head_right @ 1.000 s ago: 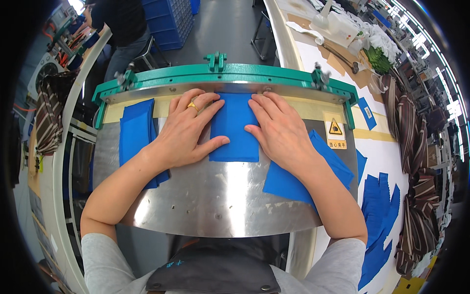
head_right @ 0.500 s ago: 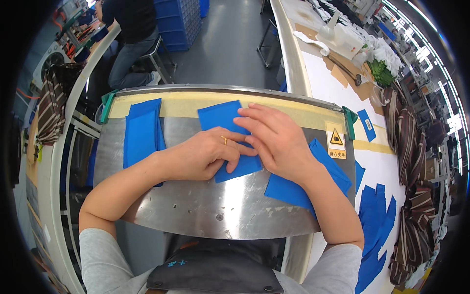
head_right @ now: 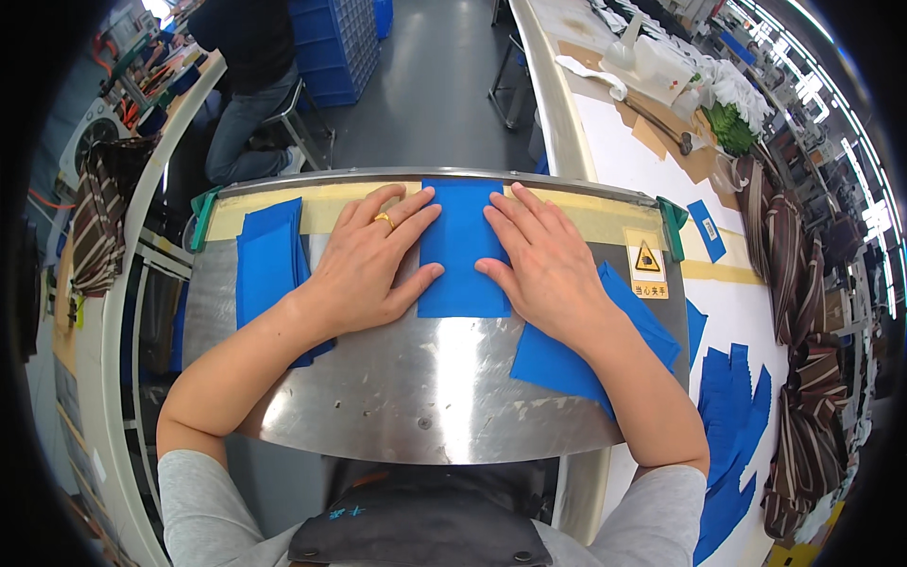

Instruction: Applying glue to leather pieces and then positioning them onto a machine to attach labels.

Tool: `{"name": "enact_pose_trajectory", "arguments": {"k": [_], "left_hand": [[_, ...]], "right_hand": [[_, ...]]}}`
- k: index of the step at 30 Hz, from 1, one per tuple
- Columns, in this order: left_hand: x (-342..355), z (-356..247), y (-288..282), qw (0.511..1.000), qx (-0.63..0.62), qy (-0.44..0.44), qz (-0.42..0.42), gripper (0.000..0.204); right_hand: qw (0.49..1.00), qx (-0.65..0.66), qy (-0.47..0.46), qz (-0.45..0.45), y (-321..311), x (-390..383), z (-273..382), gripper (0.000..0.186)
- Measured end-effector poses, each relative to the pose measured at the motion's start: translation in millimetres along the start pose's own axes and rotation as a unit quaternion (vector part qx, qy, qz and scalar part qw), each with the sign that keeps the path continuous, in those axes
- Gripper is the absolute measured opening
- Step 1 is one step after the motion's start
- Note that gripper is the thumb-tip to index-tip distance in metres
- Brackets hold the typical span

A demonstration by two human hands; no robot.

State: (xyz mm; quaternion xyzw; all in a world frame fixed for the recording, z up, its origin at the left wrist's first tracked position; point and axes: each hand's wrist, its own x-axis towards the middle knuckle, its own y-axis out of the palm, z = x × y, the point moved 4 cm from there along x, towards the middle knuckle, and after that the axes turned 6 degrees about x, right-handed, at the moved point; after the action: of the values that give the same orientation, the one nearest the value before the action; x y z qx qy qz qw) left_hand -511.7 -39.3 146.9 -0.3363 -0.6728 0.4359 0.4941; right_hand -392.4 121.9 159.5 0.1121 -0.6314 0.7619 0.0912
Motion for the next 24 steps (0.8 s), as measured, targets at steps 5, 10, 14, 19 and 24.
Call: {"name": "enact_pose_trajectory", "arguments": {"k": [5, 10, 14, 19, 24], "left_hand": [[1.5, 4.3, 2.0, 1.000, 0.012, 0.000, -0.001, 0.057], [1.9, 4.3, 1.7, 1.000, 0.002, -0.008, 0.010, 0.057], [1.2, 4.7, 1.6, 1.000, 0.007, -0.003, 0.002, 0.057], [3.2, 2.3, 0.3, 1.000, 0.000, 0.007, 0.000, 0.056], [1.7, 4.9, -1.2, 1.000, -0.012, 0.011, -0.011, 0.052]], "right_hand": [[1.000, 0.005, 0.006, -0.002, 0.2, 1.2, -0.7, 0.057], [1.000, 0.019, 0.016, -0.004, 2.8, 1.1, -2.3, 0.058], [1.000, 0.017, 0.017, 0.000, 2.5, 2.0, -0.5, 0.058], [1.000, 0.019, 0.021, -0.002, 1.2, -0.9, -0.2, 0.058], [1.000, 0.008, 0.022, 0.006, -0.3, 1.7, 4.7, 0.058]]}}
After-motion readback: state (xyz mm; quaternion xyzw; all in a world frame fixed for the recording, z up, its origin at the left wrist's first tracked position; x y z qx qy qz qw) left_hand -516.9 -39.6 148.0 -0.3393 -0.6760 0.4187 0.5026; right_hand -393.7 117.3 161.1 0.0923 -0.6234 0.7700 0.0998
